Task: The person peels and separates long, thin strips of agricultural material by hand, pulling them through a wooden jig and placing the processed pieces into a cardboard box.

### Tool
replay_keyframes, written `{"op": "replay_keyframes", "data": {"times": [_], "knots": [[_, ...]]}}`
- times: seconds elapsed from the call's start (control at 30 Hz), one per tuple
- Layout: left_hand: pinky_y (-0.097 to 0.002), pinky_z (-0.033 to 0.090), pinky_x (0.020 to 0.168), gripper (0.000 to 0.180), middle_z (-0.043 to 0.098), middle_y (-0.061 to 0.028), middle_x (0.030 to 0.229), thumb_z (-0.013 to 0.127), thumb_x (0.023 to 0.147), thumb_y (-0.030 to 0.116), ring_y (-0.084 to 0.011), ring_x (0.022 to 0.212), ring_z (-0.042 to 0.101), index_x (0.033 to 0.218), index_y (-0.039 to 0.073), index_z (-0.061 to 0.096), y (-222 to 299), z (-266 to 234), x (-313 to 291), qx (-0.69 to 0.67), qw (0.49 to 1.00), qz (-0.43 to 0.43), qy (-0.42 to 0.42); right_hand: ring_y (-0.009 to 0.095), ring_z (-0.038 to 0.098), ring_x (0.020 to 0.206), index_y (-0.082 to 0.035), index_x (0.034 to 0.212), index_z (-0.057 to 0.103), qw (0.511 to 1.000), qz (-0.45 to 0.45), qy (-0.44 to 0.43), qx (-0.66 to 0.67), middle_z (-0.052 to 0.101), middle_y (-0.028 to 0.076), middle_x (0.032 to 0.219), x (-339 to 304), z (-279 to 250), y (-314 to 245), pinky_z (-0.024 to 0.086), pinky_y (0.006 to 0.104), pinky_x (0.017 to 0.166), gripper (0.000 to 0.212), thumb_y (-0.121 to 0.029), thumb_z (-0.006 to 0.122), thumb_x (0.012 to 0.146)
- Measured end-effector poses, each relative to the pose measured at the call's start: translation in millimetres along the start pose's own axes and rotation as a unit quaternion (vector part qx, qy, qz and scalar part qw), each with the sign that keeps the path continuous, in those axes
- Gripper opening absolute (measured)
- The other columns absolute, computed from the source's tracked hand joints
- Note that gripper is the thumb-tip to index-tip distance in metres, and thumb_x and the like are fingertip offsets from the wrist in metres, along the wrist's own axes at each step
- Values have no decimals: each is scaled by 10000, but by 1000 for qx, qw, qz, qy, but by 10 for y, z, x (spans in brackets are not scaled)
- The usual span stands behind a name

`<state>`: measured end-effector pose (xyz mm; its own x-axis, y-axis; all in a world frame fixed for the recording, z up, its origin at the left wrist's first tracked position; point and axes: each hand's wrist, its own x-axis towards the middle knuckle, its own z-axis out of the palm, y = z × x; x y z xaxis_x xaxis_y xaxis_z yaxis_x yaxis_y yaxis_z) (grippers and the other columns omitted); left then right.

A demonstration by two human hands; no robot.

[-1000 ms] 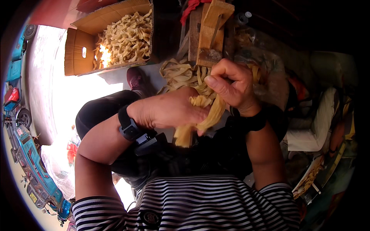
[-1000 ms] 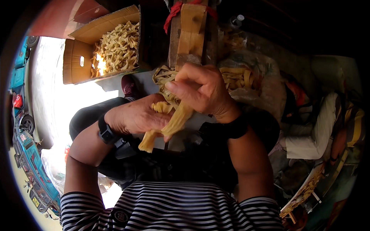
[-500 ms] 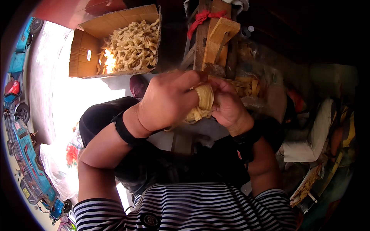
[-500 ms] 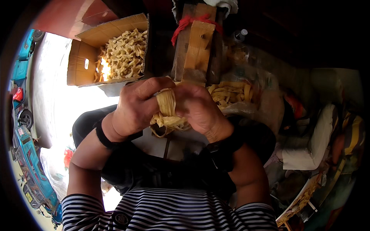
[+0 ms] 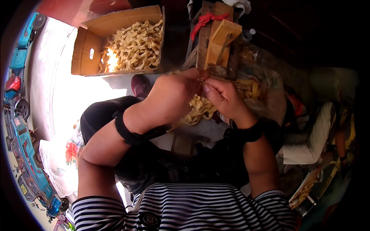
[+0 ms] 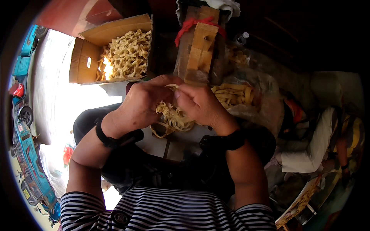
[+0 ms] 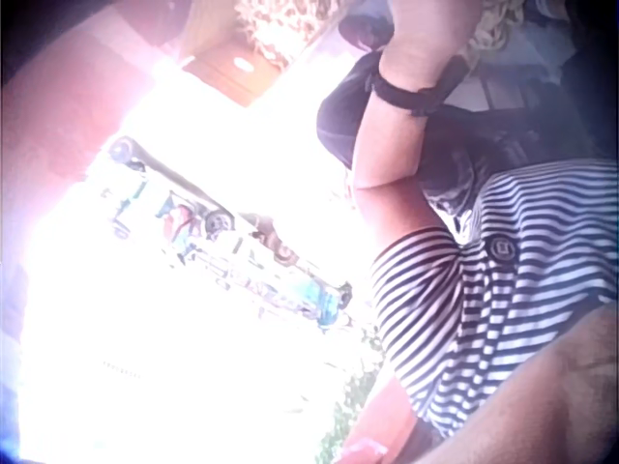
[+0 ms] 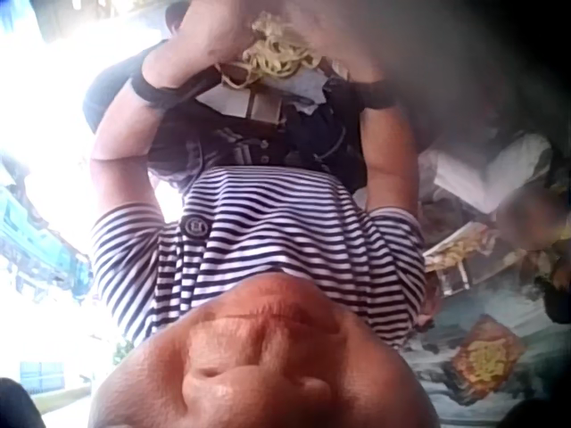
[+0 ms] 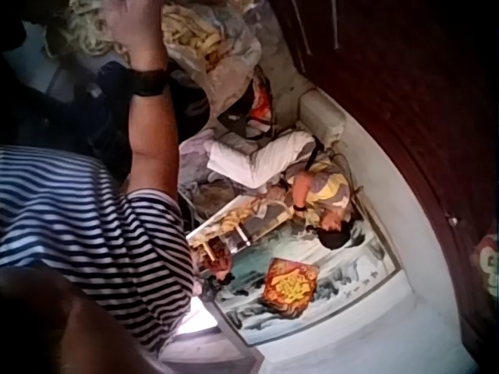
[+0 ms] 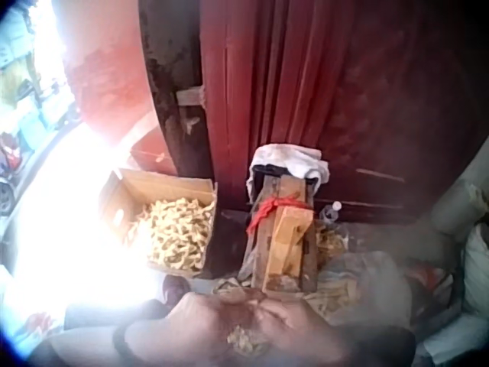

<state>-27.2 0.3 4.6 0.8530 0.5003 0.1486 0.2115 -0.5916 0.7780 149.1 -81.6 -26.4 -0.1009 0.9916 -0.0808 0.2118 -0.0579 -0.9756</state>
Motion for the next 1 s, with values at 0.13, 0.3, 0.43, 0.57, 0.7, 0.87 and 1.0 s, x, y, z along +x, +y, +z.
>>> {"op": "replay_keyframes", "data": {"times": [0.13,0.3,0.43,0.57,0.7,0.87,1.0], "knots": [[-254,490,716,85,647,-49,1051,606,821,16,-145,831,622,868,-14,670,68,-270,51,-228,966,-55,108,48,371,524,0,832,570,937,160,-36,310,488,-17,625,-78,-19,-162,311,209,493,356,-314,481,975],[-221,459,742,144,650,-22,943,644,871,112,-69,830,562,933,-15,674,149,-343,74,-278,937,-142,154,28,261,460,-2,801,530,870,99,-127,465,387,-39,571,-154,-142,45,224,210,456,412,-352,427,992],[-230,460,708,289,632,-30,892,722,813,166,-95,792,576,1016,-6,608,20,-170,67,-379,905,-195,16,16,289,476,-13,852,598,901,153,-65,401,408,-61,579,-119,-98,-9,218,198,446,347,-336,527,956],[-216,460,629,122,615,-18,779,668,820,84,-82,690,580,895,18,597,67,-86,110,-417,871,-258,43,19,380,524,-11,874,612,944,183,-26,273,512,-36,635,-176,-206,-80,285,182,477,268,-272,580,931],[-206,452,640,69,612,7,763,657,833,84,-49,702,545,862,31,623,70,-9,235,-325,912,-237,80,25,494,627,-11,889,611,974,133,112,147,610,6,739,-168,-340,-162,394,177,557,197,-206,606,914],[-205,445,666,121,623,10,802,605,889,144,-46,737,549,928,32,628,-176,188,561,-291,921,-236,105,113,577,633,-36,891,599,955,56,272,-101,637,33,724,86,-444,134,453,258,585,243,-275,641,886],[-226,470,692,188,660,-29,860,586,899,147,-68,771,578,1020,15,645,-456,387,644,-101,958,-255,81,217,602,610,-69,874,587,911,102,299,-264,638,73,700,244,-506,484,460,334,582,264,-320,666,848]]}}
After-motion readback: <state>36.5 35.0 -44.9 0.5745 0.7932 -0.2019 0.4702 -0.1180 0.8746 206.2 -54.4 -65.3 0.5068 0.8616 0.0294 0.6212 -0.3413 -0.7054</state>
